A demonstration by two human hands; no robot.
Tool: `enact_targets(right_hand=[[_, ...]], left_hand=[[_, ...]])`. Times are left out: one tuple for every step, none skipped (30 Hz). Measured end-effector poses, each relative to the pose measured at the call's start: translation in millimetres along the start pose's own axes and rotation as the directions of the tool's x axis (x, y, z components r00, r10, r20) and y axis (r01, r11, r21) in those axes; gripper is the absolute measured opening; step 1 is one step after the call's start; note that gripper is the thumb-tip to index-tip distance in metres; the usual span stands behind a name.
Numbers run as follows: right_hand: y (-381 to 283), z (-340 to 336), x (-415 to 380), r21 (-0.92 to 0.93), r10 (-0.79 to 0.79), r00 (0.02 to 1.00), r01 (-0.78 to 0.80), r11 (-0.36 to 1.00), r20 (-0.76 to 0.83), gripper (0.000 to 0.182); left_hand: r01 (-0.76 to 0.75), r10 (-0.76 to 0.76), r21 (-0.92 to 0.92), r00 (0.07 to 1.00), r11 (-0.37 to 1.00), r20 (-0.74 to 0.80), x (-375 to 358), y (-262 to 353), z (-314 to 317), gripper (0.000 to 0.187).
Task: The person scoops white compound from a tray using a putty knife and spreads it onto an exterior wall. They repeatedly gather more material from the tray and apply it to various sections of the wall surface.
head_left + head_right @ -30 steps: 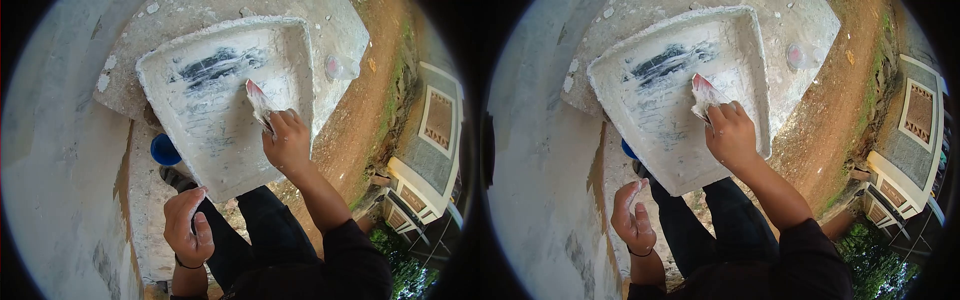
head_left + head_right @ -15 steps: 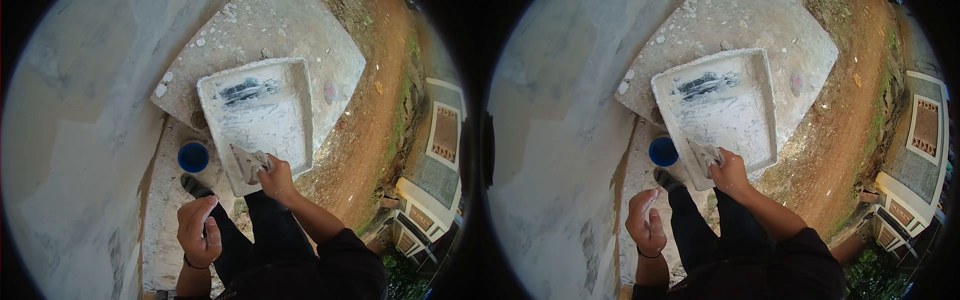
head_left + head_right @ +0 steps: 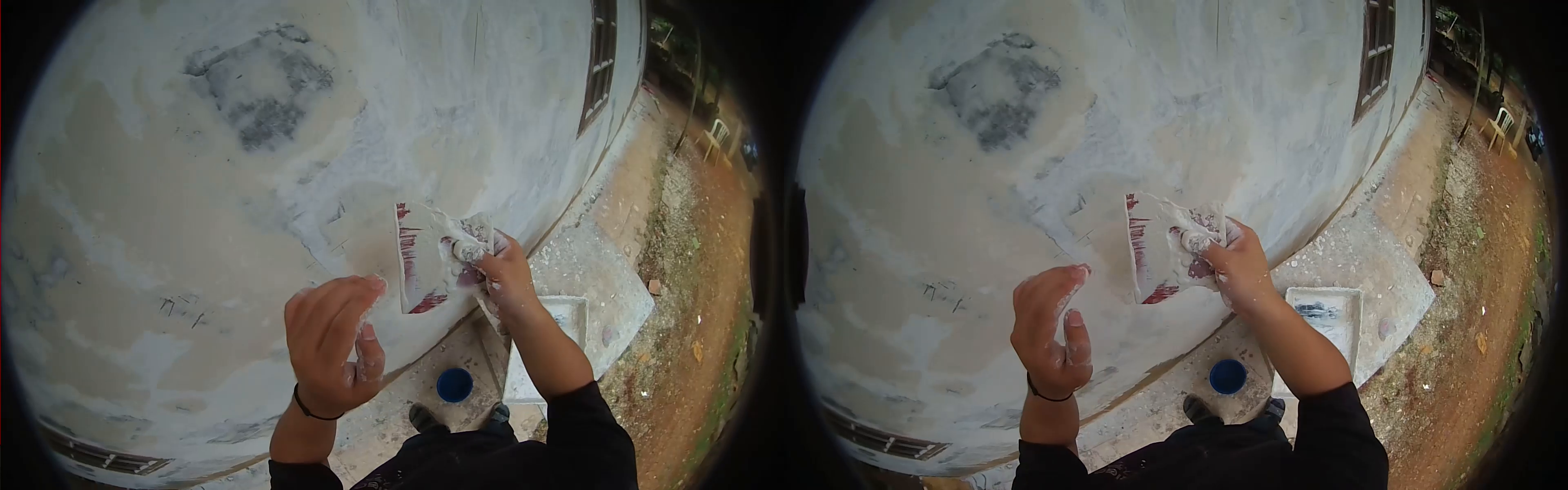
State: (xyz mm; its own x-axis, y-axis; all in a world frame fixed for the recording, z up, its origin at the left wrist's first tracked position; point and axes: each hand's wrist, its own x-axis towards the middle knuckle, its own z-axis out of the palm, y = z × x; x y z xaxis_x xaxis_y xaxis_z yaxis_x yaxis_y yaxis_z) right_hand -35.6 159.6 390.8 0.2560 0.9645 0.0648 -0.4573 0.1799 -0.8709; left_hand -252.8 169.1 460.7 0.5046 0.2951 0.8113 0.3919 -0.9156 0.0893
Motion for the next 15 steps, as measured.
enact_targets(right_hand=[[-22.5,24.4,0.0,-0.048,-0.093,0.995,0.094,0.994,0.017,0.024],[-41.6,47.3,0.2,-0.092,-0.181,0.983,0.183,0.979,0.028,0.022],[-53.2,67.1,2.4,-0.126,-0.363,0.929,0.369,0.921,0.066,0.022],[-62.6,84.1,4.4,-0.155,-0.529,0.842,0.539,0.828,0.104,0.022],[-72.8,97.4,4.2,-0.156,-0.538,0.838,0.546,0.823,0.090,0.022],[-82.8,108.6,4.1,-0.372,-0.685,0.717,0.676,0.636,0.134,0.023],[-88.8,117.8,5.6,-0.557,-0.786,0.579,0.735,0.387,0.219,0.024],[-90.0,125.3,10.3,-0.566,-0.791,0.576,0.730,0.382,0.209,0.024],[-90.7,133.1,15.3,-0.680,-0.856,0.461,0.706,0.196,0.233,0.024],[-91.4,142.2,16.9,-0.769,-0.899,0.339,0.640,0.003,0.278,0.025],[-91.9,152.3,16.3,-0.806,-0.901,0.308,0.587,-0.072,0.304,0.019],[-88.6,162.2,21.4,-0.809,-0.906,0.297,0.582,-0.080,0.303,0.019],[-80.3,170.2,32.9,-0.810,-0.920,0.226,0.569,-0.142,0.321,0.017],[-70.5,178.7,45.1,-0.808,-0.927,0.154,0.551,-0.206,0.341,0.014],[-55.7,190.1,57.1,-0.806,-0.928,0.136,0.548,-0.222,0.348,0.013]], left_hand=[[-0.014,0.022,0.166,0.999,0.986,-0.043,13.0,-4.2,-20.3,0.033],[-0.020,0.047,0.321,0.996,0.947,-0.077,23.7,-8.2,-38.0,0.034],[-0.031,0.060,0.322,0.995,0.946,-0.080,32.0,-14.0,-53.1,0.034],[-0.044,0.088,0.343,0.989,0.938,-0.115,38.9,-20.5,-66.2,0.035],[-0.056,0.116,0.361,0.983,0.931,-0.145,42.4,-24.7,-77.9,0.035],[-0.072,0.128,0.351,0.982,0.934,-0.140,44.4,-26.4,-88.9,0.035],[-0.084,0.134,0.362,0.984,0.928,-0.115,45.9,-27.2,-98.5,0.033],[-0.095,0.138,0.373,0.986,0.923,-0.089,45.4,-28.4,-105.0,0.031],[-0.107,0.149,0.364,0.985,0.925,-0.089,42.6,-30.7,-108.3,0.031],[-0.118,0.170,0.336,0.977,0.934,-0.128,39.0,-32.9,-110.6,0.032],[-0.131,0.190,0.310,0.967,0.942,-0.168,35.6,-34.6,-112.9,0.034],[-0.143,0.202,0.306,0.964,0.941,-0.173,31.8,-35.1,-115.2,0.034],[-0.131,0.191,0.298,0.964,0.946,-0.185,26.9,-34.7,-117.2,0.033],[-0.117,0.179,0.288,0.964,0.950,-0.198,22.6,-33.6,-119.5,0.031],[-0.111,0.173,0.289,0.965,0.951,-0.199,18.9,-32.6,-122.4,0.031]])
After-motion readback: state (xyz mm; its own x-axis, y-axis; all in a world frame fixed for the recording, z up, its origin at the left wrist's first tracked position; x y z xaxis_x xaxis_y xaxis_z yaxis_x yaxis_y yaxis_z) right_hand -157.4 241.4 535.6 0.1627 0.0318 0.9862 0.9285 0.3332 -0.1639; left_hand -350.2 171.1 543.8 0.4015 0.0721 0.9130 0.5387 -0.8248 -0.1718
